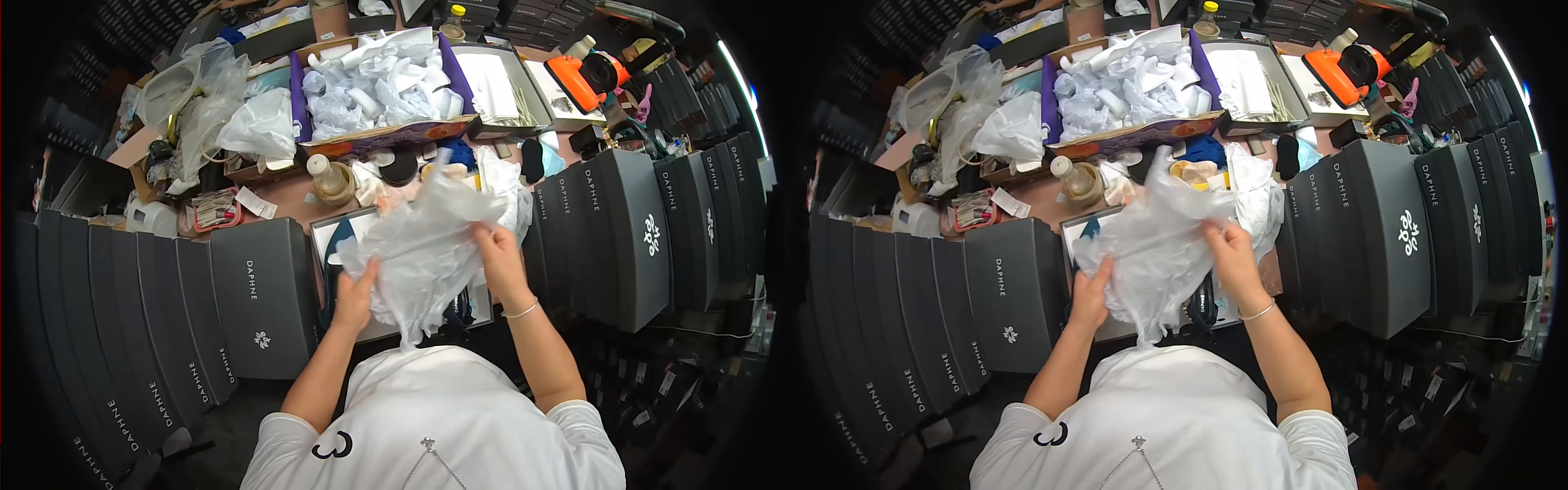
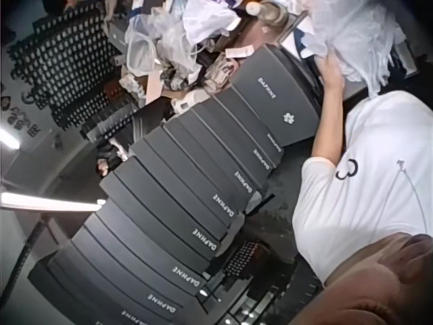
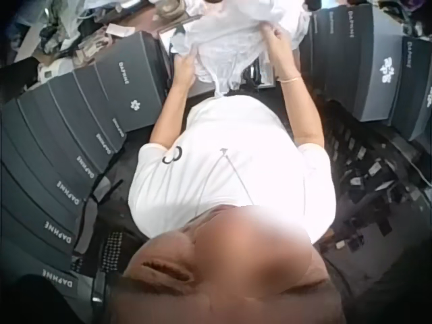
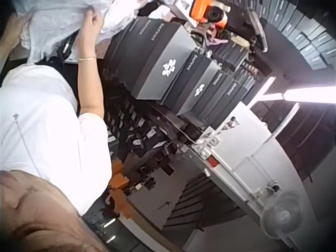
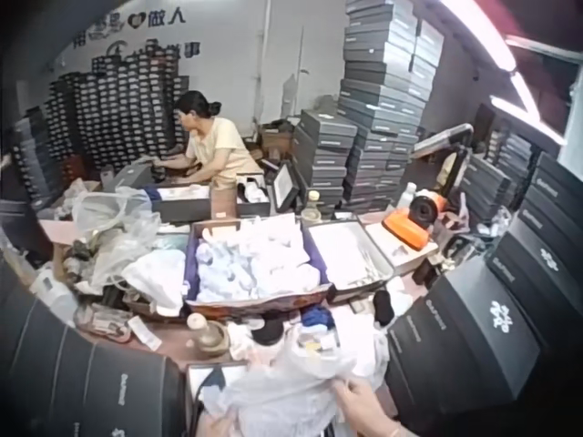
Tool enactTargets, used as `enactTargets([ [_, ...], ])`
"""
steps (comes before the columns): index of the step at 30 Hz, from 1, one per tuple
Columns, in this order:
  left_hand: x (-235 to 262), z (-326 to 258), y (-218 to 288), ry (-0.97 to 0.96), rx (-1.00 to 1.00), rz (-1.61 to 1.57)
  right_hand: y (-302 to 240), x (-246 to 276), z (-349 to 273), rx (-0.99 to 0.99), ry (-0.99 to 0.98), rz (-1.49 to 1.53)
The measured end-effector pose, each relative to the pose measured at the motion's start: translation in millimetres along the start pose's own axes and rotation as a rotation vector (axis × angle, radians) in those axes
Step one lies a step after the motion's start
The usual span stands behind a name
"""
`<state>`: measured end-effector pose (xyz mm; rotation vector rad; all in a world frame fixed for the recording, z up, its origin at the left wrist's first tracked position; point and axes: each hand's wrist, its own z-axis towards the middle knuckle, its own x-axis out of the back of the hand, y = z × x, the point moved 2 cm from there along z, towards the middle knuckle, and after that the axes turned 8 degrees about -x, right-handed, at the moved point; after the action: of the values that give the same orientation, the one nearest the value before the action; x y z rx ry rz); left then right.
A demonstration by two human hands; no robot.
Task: Stuffing shoes with paper, cleaning surfaces with a brush and iron, and placing them into boxes for packaging.
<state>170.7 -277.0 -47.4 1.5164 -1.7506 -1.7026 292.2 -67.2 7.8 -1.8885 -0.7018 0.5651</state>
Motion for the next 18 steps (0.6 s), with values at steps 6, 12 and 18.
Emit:
enactTargets([
  [6,-11.9,-34.9,78.2,-0.325,-0.030,0.121,-24.9,12.3,21.3,0.204,0.133,-0.701],
  [12,-47.8,-9.4,65.2,-0.219,-0.156,0.285,-17.4,-49.7,-11.5,-0.222,-0.407,0.045],
  [18,-24.0,2.9,43.4,-0.182,-0.490,0.709,1.0,-49.3,-40.0,-0.185,-0.664,0.277],
])
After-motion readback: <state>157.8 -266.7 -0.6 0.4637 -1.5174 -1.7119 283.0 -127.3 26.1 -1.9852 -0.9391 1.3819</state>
